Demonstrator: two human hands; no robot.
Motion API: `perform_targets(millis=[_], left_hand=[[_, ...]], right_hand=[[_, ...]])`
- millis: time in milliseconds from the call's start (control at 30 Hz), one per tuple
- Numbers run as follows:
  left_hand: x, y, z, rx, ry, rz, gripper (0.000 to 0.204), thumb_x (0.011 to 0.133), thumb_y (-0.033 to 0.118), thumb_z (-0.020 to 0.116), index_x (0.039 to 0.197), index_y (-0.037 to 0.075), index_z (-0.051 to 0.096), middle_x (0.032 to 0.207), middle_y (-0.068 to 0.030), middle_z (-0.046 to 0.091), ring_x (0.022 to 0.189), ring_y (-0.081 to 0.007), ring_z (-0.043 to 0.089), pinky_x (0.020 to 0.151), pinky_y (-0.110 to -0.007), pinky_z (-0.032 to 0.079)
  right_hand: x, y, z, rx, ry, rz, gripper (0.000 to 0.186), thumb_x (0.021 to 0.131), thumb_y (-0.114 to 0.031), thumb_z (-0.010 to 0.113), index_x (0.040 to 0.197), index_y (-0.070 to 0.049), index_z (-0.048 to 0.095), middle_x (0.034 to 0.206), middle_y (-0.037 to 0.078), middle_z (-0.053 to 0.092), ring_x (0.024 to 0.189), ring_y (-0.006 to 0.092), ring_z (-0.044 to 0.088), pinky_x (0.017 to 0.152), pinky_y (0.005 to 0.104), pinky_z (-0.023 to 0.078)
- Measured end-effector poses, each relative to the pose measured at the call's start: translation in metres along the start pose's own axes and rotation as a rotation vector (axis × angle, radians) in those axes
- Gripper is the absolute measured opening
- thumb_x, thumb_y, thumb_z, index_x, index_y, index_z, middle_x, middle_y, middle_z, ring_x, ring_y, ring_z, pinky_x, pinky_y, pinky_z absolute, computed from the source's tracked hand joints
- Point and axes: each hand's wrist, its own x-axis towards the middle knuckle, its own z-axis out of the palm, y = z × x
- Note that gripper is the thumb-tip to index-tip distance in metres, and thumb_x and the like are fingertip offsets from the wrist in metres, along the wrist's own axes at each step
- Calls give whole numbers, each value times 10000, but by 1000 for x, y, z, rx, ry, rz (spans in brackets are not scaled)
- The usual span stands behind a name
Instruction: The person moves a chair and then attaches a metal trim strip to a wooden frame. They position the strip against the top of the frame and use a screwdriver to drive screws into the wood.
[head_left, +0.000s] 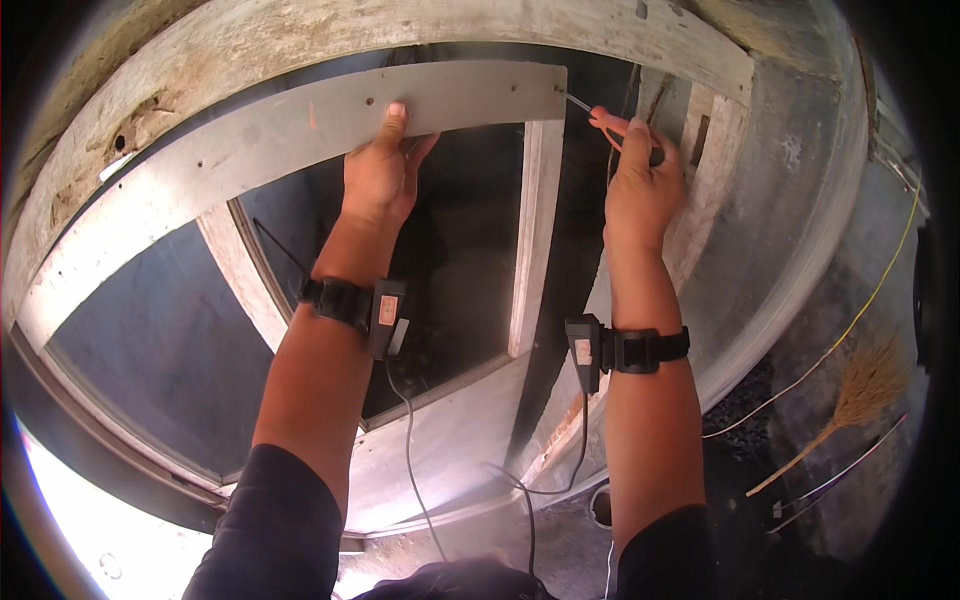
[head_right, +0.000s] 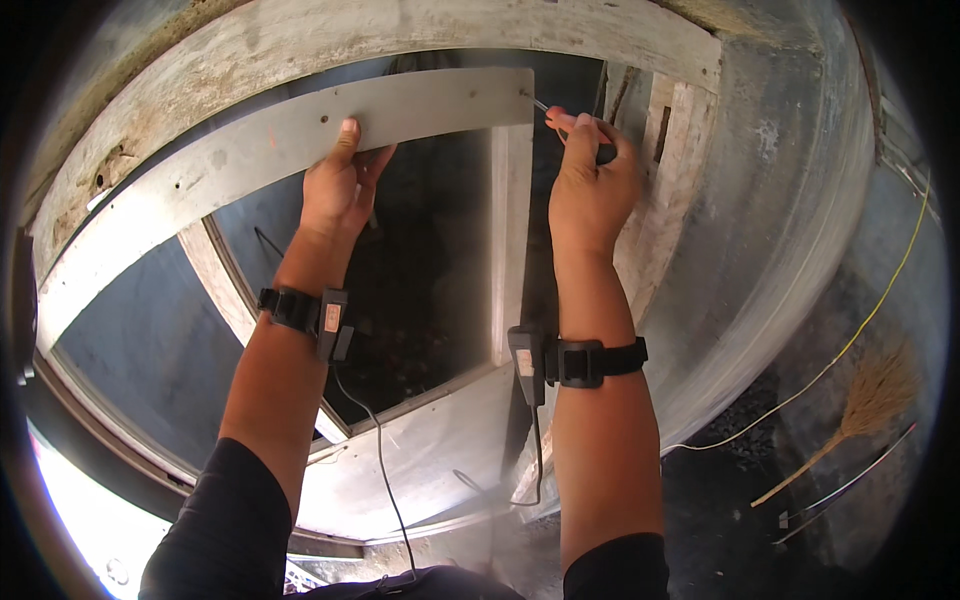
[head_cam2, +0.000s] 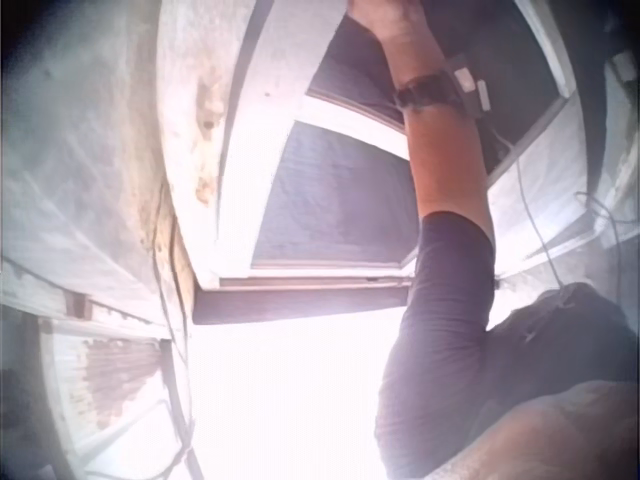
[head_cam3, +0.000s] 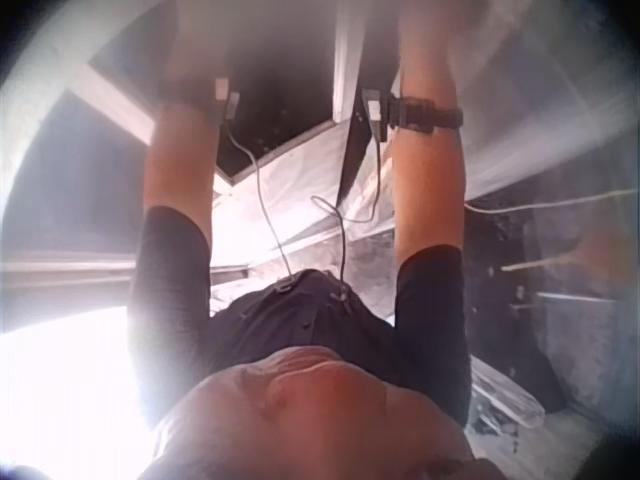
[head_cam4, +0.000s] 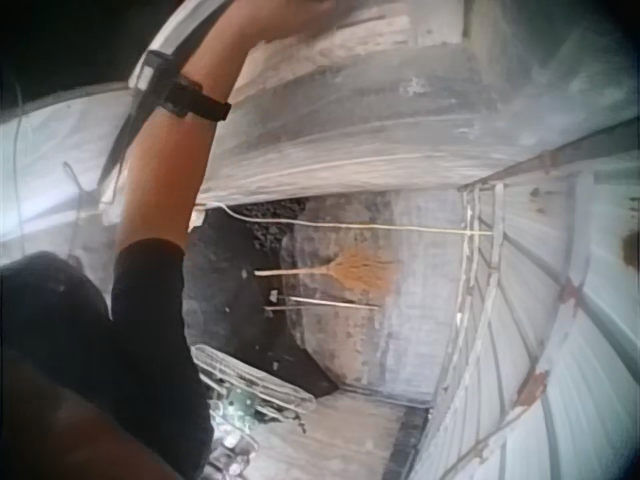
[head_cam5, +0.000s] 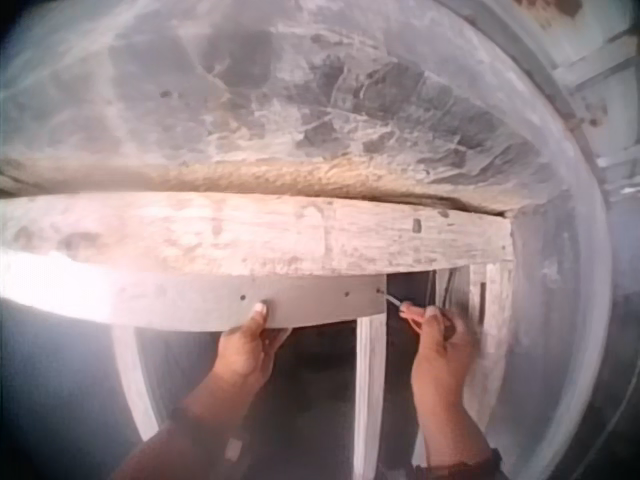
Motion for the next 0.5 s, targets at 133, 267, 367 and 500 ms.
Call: perform_targets(millis=[133,267,367,500], left_hand=[[-1,0,0,5,21,-10,301,972,169,577,1250,91,491,1184,-70,589,1106,-236,602,966,-432,522],[1,1,-4,16,26,-10,300,969,165,581,1247,91,494,1177,-67,591,1099,-234,605,962,-430,524],[1,1,-6,11,33,-15,301,967,164,584,1245,93,495,1175,-66,591,1092,-231,607,958,-428,527],[3,0,-7,24,26,-6,302,966,165,586,1244,94,495,1174,-65,590,1087,-229,608,956,-424,528]], right_hand=[[7,1,4,21,20,43,296,964,-187,517,1027,103,533,930,141,713,896,197,686,919,301,499],[8,-2,7,14,43,55,300,973,-183,499,1021,109,545,919,148,718,891,200,687,922,294,495],[8,0,8,7,69,87,311,976,-190,492,1029,111,547,900,145,722,902,194,680,919,278,484],[12,16,3,27,71,134,329,978,-215,482,1008,102,567,919,141,729,934,180,661,895,254,470]])
